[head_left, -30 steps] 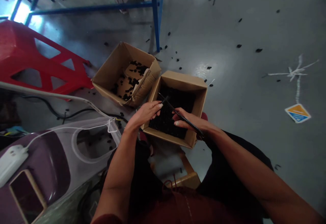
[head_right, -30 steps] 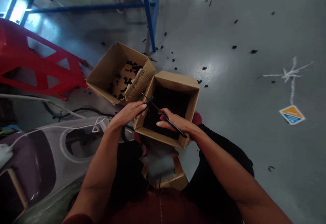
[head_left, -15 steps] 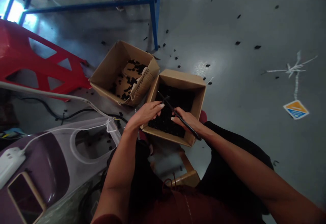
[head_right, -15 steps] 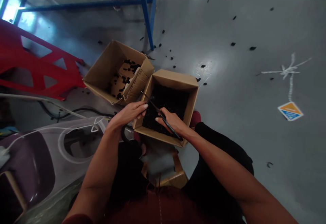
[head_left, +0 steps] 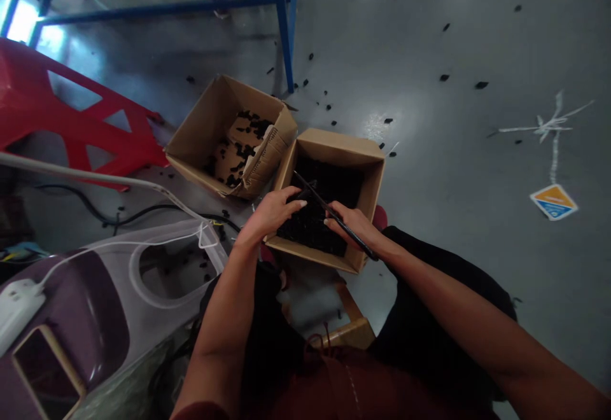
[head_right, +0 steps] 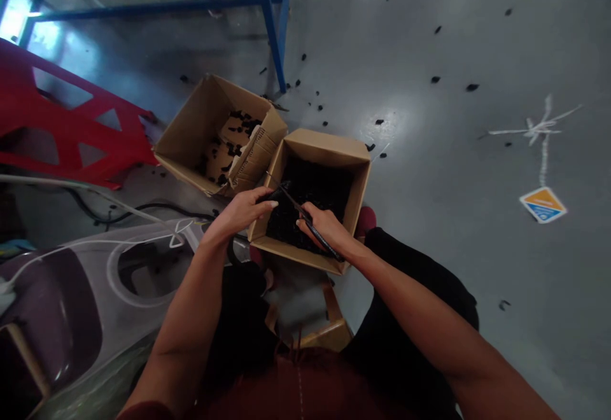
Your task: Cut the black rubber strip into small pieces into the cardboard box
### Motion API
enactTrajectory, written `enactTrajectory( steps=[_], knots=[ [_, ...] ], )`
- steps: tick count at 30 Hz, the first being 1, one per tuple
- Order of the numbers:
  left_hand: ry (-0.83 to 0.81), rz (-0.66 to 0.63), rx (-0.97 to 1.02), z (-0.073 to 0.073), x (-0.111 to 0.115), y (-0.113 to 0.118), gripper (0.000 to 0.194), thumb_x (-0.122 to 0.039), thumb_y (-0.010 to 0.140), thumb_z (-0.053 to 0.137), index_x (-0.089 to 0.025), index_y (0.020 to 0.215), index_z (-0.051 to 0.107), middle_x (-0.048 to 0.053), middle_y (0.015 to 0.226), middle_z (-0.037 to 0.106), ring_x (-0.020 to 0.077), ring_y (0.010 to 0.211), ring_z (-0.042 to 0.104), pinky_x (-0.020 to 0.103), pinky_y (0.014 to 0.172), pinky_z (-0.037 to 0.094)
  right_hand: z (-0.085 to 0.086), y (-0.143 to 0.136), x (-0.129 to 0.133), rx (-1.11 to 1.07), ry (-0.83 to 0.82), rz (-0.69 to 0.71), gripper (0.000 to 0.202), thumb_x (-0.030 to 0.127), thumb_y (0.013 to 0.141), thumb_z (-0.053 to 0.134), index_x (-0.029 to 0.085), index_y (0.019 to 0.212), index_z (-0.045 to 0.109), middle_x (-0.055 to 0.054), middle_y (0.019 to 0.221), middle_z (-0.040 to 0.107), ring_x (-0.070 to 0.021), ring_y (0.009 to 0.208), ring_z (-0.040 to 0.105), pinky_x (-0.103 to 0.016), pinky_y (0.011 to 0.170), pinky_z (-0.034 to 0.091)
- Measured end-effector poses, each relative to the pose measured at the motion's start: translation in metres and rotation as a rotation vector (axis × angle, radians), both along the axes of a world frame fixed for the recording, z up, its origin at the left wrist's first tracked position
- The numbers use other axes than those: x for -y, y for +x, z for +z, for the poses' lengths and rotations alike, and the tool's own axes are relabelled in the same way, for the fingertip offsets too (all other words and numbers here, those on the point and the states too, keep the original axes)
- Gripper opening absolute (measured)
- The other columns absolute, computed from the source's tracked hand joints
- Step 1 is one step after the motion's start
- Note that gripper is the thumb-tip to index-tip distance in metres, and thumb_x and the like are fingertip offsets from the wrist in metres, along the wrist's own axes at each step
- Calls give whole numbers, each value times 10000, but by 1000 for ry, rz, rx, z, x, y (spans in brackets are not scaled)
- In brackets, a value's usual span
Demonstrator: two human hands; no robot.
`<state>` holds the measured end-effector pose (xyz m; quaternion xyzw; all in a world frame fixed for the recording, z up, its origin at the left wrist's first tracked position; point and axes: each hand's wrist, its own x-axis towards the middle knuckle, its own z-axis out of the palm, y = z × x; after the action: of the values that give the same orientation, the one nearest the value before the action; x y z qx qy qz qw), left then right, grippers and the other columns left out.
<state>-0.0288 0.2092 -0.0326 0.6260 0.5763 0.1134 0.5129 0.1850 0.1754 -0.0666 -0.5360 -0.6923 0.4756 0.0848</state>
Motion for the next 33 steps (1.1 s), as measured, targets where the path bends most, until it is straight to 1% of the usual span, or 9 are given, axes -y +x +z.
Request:
enactTrajectory(
  steps=[4,8,11,17,19,22,25,30,33],
  knots=[
    [29,-19,-49,-2,0,-2,384,-349,827,511,-158,1124,662,24,946,687,131,690,579,237,675,462,-2,1,0,7,12,16,148,316,867,464,201,933,531,12,687,560,-133,602,513,-230,597,342],
    [37,-28,-65,-4,-1,-4,394,-351,846,495,-181,1156,669,11,928,702,152,744,607,262,757,482,-4,1,0,18,21,4,143,311,870,461,196,920,530,8,695,569,-132,603,521,-230,610,355],
    [59,-22,-48,-4,-1,-4,380,-324,858,489,-189,1163,671,20,1025,709,186,915,636,293,896,466,-5,1,0,60,14,-4,130,299,868,466,194,910,529,-3,726,582,-138,636,542,-236,632,364],
    [124,-24,-51,-1,-3,-2,479,-246,872,425,-108,1314,550,104,1315,588,219,1205,531,353,1063,365,-2,3,-1,84,-100,6,140,336,895,454,205,920,496,-2,705,578,-147,626,562,-240,608,402],
    [122,-4,-58,-1,-4,-2,499,-229,868,409,-88,1333,526,123,1271,609,221,1151,559,356,1032,392,0,3,-2,41,-177,-36,153,343,911,435,211,975,476,7,702,582,-135,585,559,-231,573,426],
    [90,73,-28,-3,-4,-3,509,-224,863,417,-104,1352,499,98,1093,672,177,912,622,309,882,471,2,1,-5,-42,-277,-98,187,356,927,429,214,1041,470,-2,757,614,-120,575,584,-214,539,463],
    [50,181,34,-5,-5,-2,537,-236,857,459,-90,1374,440,78,967,673,122,718,584,258,737,482,4,-1,-9,-47,-334,-129,237,414,937,431,210,1037,499,-28,803,644,-122,591,613,-203,511,474],
    [34,276,110,-3,-5,2,399,-252,833,498,-74,1181,576,78,942,662,100,678,548,227,675,463,7,1,-17,-25,-254,-138,295,471,947,401,213,1026,521,-52,846,671,-147,646,646,-240,598,496],
    [54,296,115,0,-5,3,402,-270,823,512,-86,1167,606,67,950,671,102,684,550,231,697,468,6,1,-20,-60,-216,-162,320,468,943,409,202,1084,517,-82,961,676,-178,748,668,-283,700,506]
  ],
)
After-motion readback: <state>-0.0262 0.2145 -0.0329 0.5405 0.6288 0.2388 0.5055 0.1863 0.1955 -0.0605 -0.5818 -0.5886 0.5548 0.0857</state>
